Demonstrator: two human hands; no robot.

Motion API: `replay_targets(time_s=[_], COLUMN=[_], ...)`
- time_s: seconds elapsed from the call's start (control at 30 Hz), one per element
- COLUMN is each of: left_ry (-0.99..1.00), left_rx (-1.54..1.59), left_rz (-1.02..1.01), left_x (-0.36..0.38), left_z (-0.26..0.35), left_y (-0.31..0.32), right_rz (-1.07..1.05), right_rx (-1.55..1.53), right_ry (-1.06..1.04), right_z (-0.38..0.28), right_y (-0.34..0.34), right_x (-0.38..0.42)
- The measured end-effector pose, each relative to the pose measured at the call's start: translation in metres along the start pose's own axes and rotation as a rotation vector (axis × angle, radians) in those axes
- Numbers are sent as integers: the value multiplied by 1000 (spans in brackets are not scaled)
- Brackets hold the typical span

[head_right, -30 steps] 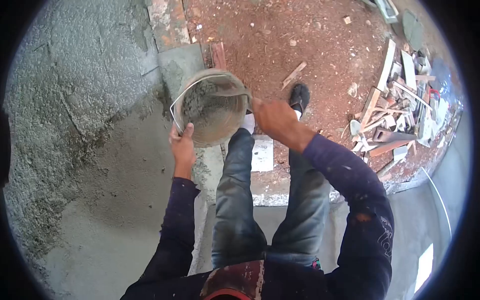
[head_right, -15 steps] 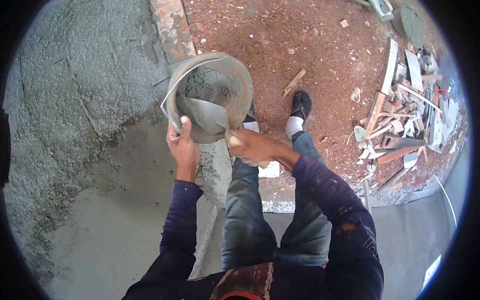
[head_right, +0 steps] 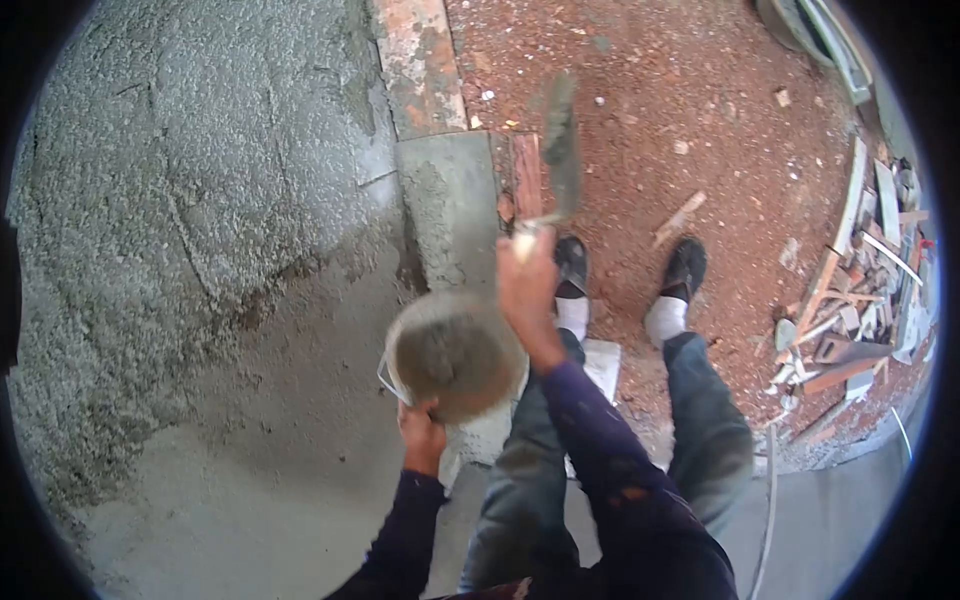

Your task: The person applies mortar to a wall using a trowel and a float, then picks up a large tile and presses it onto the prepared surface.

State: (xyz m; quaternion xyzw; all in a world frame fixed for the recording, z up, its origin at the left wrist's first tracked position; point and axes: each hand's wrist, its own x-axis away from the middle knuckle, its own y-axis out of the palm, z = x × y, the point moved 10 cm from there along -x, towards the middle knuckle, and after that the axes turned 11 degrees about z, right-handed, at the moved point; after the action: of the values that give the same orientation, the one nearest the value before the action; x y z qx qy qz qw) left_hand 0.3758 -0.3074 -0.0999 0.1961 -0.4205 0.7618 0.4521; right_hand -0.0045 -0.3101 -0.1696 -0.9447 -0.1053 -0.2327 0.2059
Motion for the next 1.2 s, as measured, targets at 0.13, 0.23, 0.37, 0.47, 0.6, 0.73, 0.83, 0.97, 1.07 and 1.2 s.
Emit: replay_targets(time_s=[0.13, 0.23, 0.37, 0.47, 0.6, 0.73, 0.83, 0.97, 1.07, 1.2], left_ry=[-8, -98, -47, 145, 531, 579, 691, 875, 931, 819], left_rx=[44, 21, -25, -143, -778, -460, -443, -293, -288, -188], left_rz=[104, 149, 70, -72, -68, -179, -258, -379, -491, -569], left_x=[-5, -13, -5, 9, 26, 76, 152, 190, 221, 219], left_z=[-32, -55, -50, -19, 42, 85, 127, 157, 169, 151], left_y=[-44, -72, -42, -1, 54, 128, 188, 221, 236, 229], right_rz=[-457, -990, -1203, -1352, -1352, -1101, -995, -964, -1199, -1282], right_rx=[-176, -413, -248, 106, 905, 1017, 1036, 842, 694, 321], right_ry=[220, -57, -24, -304, -465, -725, -961, -1312, -669, -267], right_z=[102, -24, -50, 6, -8, -39, -75, -85, -79, -96], right_y=[228, 213, 104, 11, -101, -102, -88, -112, -117, -112], right_x=[35, 103, 134, 100, 40, 24, 27, 44, 42, 74])
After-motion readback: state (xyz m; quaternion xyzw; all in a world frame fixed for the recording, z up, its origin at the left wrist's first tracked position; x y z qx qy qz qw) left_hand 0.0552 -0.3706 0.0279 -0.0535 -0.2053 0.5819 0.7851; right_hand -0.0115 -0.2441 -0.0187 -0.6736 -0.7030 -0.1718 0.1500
